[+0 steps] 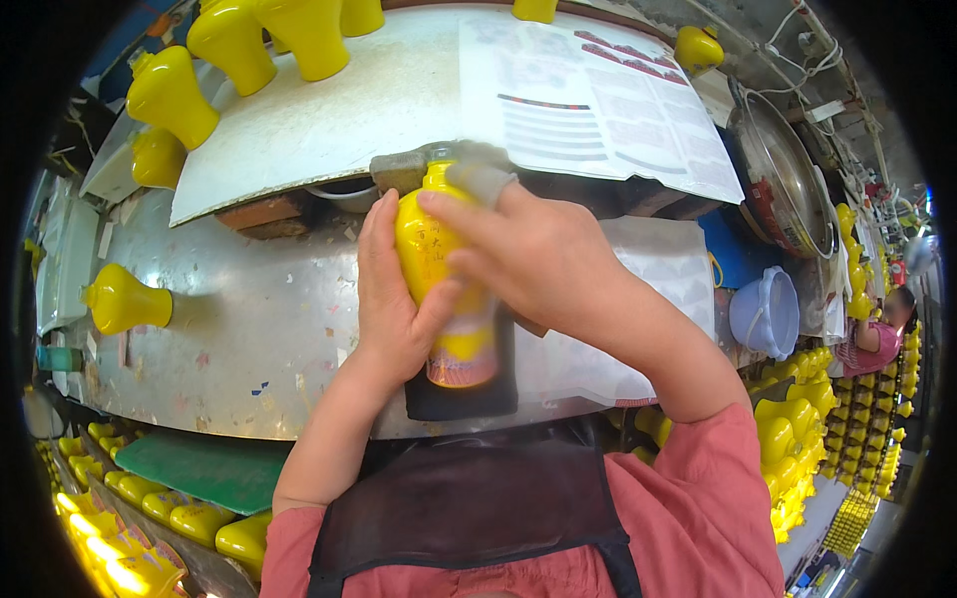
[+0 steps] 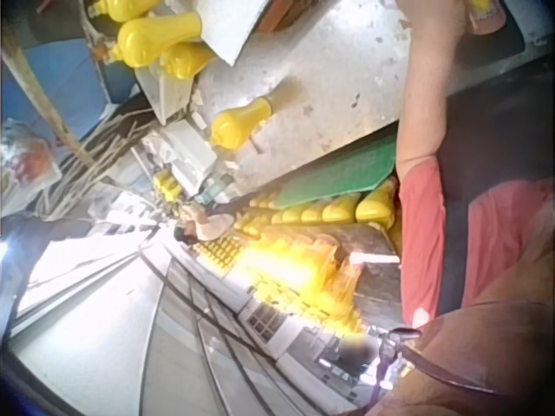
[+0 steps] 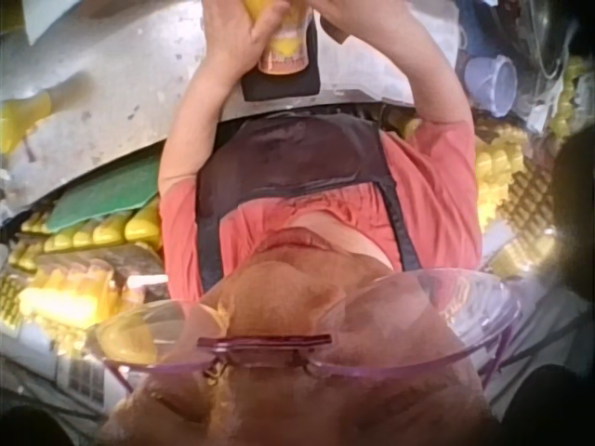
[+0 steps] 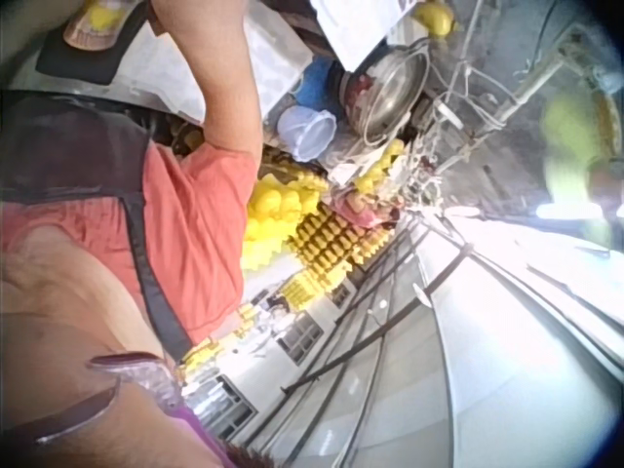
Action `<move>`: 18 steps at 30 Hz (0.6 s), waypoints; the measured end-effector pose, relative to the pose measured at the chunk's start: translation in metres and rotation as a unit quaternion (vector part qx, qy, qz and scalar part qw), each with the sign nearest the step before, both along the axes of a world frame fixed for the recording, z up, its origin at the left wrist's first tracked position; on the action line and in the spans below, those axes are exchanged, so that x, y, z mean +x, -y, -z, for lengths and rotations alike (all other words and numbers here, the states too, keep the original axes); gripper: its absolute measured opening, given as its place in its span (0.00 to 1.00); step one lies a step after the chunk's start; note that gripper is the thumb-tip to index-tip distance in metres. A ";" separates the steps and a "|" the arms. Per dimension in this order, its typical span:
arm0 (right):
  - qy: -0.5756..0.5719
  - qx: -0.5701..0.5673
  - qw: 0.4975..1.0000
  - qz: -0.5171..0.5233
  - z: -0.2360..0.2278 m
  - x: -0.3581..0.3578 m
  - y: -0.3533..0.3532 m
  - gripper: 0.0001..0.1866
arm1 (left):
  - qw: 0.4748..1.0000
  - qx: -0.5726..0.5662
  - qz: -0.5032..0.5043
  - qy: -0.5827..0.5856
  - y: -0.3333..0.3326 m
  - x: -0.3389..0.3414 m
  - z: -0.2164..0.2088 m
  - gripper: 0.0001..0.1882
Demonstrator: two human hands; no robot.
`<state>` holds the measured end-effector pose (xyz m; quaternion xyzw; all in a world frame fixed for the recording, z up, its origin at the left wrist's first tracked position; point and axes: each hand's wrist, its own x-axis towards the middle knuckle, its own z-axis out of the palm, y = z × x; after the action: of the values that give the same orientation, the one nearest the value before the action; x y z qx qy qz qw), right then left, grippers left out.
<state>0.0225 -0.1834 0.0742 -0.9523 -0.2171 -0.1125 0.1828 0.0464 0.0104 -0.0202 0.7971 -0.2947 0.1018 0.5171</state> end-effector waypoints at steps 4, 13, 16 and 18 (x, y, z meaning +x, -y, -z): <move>-0.077 0.105 0.990 0.056 0.001 -0.006 0.001 0.28 | 0.993 -0.097 0.012 -0.059 0.002 0.009 -0.006 0.46; -0.027 0.108 0.992 0.056 0.016 -0.006 -0.004 0.29 | 0.977 -0.181 -0.034 -0.105 0.022 0.025 -0.013 0.16; 0.005 0.086 0.995 0.042 0.015 -0.007 -0.003 0.29 | 0.978 -0.179 -0.044 -0.095 0.024 0.025 -0.013 0.15; 0.029 0.060 0.998 0.020 0.013 -0.008 -0.003 0.29 | 0.980 -0.175 -0.050 -0.087 0.025 0.024 -0.013 0.15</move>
<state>0.0148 -0.1807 0.0613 -0.9401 -0.1965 -0.1562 0.2307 0.0709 -0.0144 -0.0074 0.7140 -0.1863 0.1074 0.6663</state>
